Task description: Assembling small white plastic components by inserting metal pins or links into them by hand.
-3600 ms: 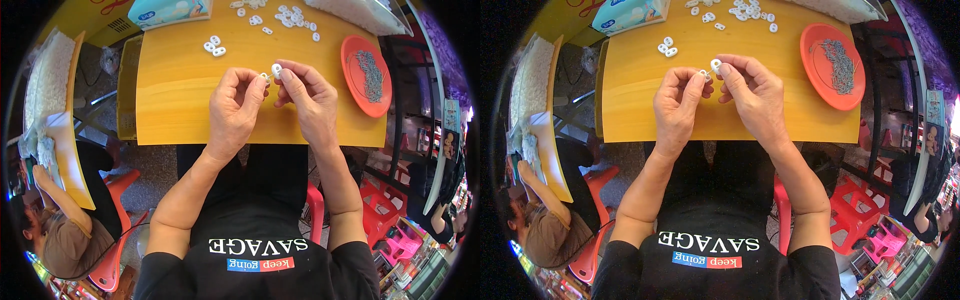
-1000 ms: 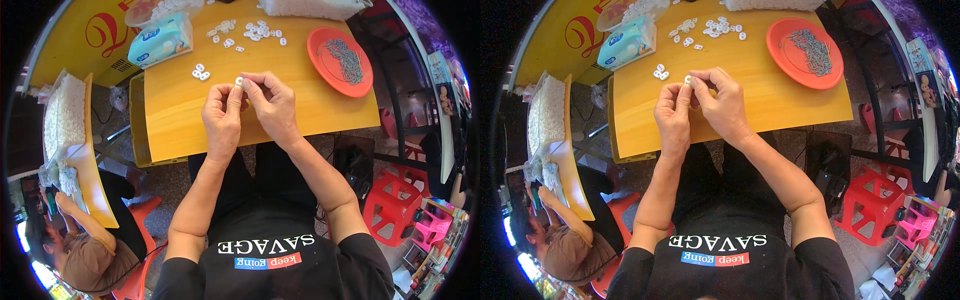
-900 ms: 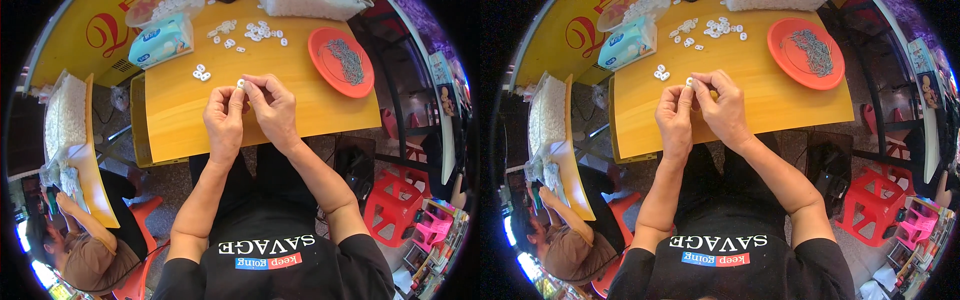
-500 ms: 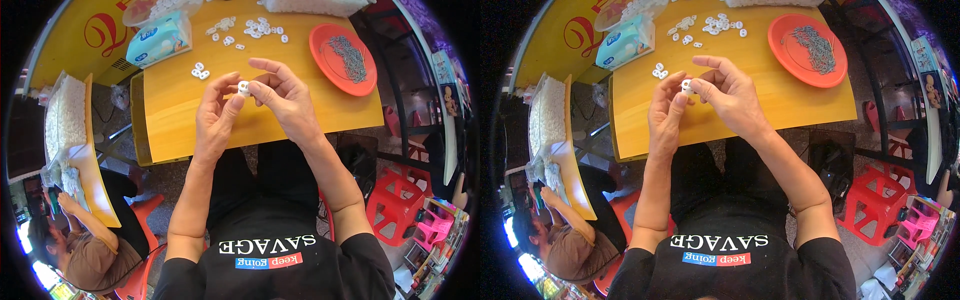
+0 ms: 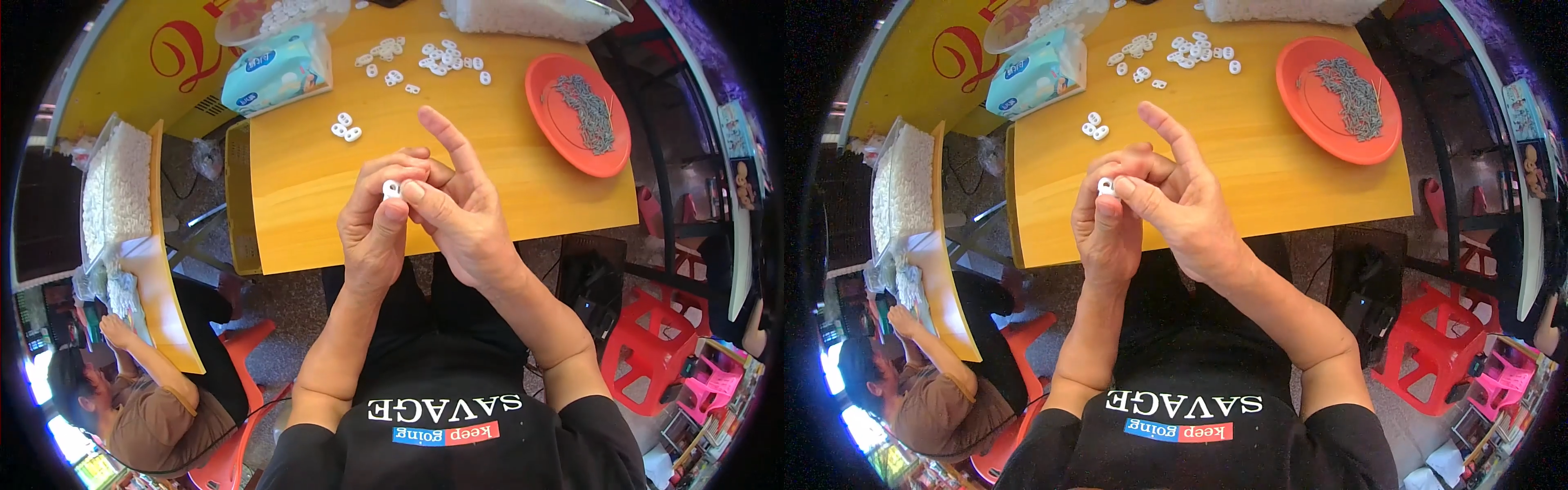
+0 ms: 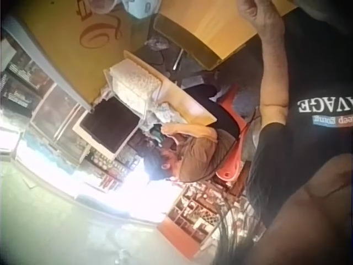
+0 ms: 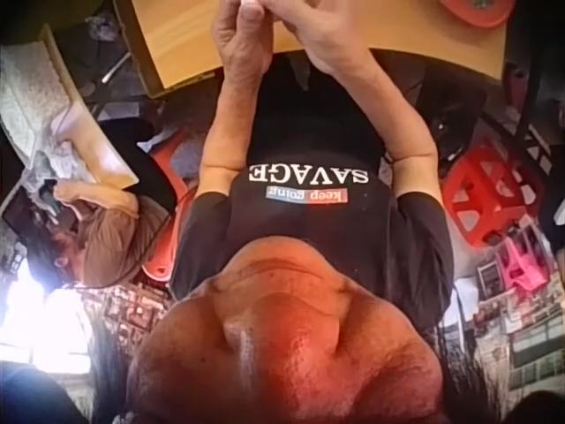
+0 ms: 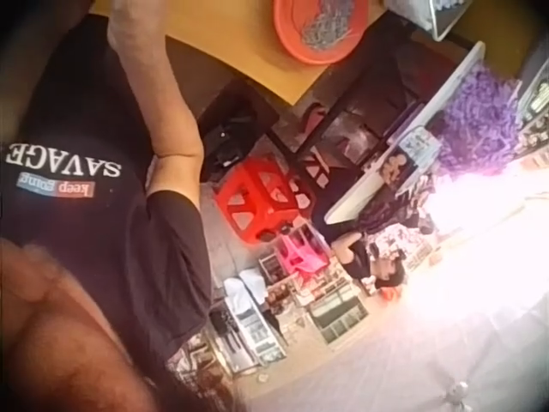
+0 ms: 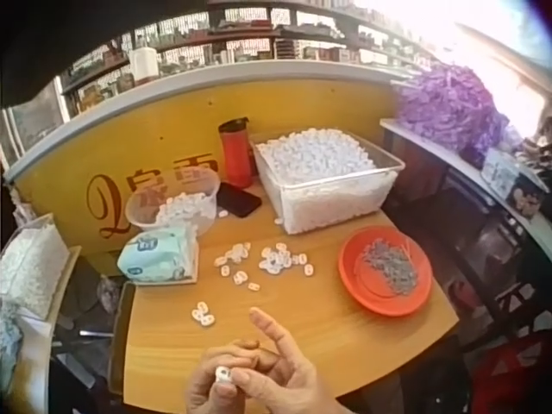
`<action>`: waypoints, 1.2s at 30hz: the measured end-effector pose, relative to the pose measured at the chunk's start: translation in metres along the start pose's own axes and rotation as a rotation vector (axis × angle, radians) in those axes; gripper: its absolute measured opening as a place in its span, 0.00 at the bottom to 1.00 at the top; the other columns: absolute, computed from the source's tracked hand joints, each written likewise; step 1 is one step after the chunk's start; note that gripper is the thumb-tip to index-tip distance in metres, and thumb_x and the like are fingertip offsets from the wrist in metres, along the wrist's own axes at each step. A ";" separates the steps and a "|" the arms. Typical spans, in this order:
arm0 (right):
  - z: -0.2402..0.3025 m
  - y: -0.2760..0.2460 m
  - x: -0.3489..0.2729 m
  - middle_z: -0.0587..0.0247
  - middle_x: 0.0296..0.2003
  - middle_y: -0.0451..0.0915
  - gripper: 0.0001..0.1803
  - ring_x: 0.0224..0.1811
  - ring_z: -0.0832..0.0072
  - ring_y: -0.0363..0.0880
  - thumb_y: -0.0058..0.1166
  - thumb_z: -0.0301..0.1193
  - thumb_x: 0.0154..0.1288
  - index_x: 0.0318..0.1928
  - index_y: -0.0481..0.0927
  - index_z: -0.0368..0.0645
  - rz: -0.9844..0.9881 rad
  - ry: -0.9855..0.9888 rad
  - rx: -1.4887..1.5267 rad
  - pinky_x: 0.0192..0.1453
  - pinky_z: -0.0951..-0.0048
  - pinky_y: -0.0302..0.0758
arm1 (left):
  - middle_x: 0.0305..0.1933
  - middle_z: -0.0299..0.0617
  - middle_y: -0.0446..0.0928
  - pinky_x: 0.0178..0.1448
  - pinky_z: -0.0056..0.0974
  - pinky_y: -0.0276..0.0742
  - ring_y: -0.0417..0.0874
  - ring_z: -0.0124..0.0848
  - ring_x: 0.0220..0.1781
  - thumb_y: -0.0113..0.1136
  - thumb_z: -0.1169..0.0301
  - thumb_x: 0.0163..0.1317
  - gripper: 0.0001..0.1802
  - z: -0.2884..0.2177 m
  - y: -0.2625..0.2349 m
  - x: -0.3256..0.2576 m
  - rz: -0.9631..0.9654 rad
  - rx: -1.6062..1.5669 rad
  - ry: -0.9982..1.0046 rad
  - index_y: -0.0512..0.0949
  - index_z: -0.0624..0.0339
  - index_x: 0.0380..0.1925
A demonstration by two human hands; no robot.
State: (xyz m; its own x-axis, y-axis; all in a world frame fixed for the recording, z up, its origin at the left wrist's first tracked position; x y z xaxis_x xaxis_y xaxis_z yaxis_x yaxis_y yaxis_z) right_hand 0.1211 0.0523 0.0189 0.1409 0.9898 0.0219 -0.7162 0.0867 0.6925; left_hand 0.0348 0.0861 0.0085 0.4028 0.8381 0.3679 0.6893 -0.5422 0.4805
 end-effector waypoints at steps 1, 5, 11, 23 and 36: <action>-0.003 0.001 -0.001 0.58 0.45 0.80 0.41 0.50 0.77 0.77 0.57 0.24 0.69 0.74 0.46 0.35 -0.006 0.002 0.009 0.61 0.73 0.70 | 0.56 0.46 0.74 0.59 0.38 0.72 0.72 0.41 0.64 0.58 0.61 0.70 0.17 -0.001 -0.003 -0.001 -0.011 -0.005 0.007 0.79 0.63 0.49; -0.008 0.004 0.000 0.59 0.44 0.80 0.41 0.48 0.78 0.78 0.56 0.25 0.70 0.74 0.45 0.36 -0.048 0.023 0.021 0.58 0.74 0.72 | 0.56 0.46 0.74 0.58 0.37 0.73 0.73 0.39 0.63 0.59 0.62 0.70 0.16 -0.005 -0.008 0.001 -0.016 0.004 0.015 0.79 0.63 0.49; -0.006 -0.007 0.026 0.63 0.41 0.80 0.24 0.38 0.82 0.76 0.54 0.31 0.72 0.64 0.70 0.35 0.022 0.120 -0.373 0.44 0.80 0.75 | 0.49 0.46 0.79 0.60 0.43 0.76 0.80 0.36 0.54 0.56 0.67 0.71 0.18 -0.070 -0.067 0.012 -0.193 0.494 0.015 0.75 0.66 0.56; 0.055 -0.064 0.107 0.55 0.39 0.84 0.09 0.34 0.65 0.83 0.60 0.29 0.64 0.42 0.85 0.41 -0.095 -0.350 -1.461 0.40 0.68 0.78 | 0.65 0.53 0.66 0.60 0.36 0.74 0.75 0.39 0.59 0.65 0.66 0.64 0.41 -0.091 -0.288 -0.002 -0.450 1.301 -0.299 0.56 0.62 0.72; 0.035 -0.043 0.120 0.54 0.36 0.81 0.06 0.38 0.54 0.82 0.57 0.30 0.64 0.38 0.83 0.42 0.100 -0.388 -1.787 0.41 0.58 0.78 | 0.61 0.47 0.72 0.56 0.33 0.75 0.79 0.30 0.52 0.52 0.82 0.68 0.25 -0.062 -0.060 0.021 -0.116 0.701 -0.023 0.64 0.65 0.65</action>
State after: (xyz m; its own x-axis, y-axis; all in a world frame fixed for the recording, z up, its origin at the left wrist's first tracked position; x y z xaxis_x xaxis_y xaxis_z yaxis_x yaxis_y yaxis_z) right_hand 0.1925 0.1636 0.0166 0.0024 0.9416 0.3368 -0.4813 0.2963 -0.8249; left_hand -0.0351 0.1325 0.0370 0.3107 0.8933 0.3249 0.9505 -0.2897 -0.1124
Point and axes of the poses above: each hand's wrist, its own x-axis towards the middle knuckle, its own y-axis out of the palm, z = x × y, the point moved 9 cm from there along x, towards the middle knuckle
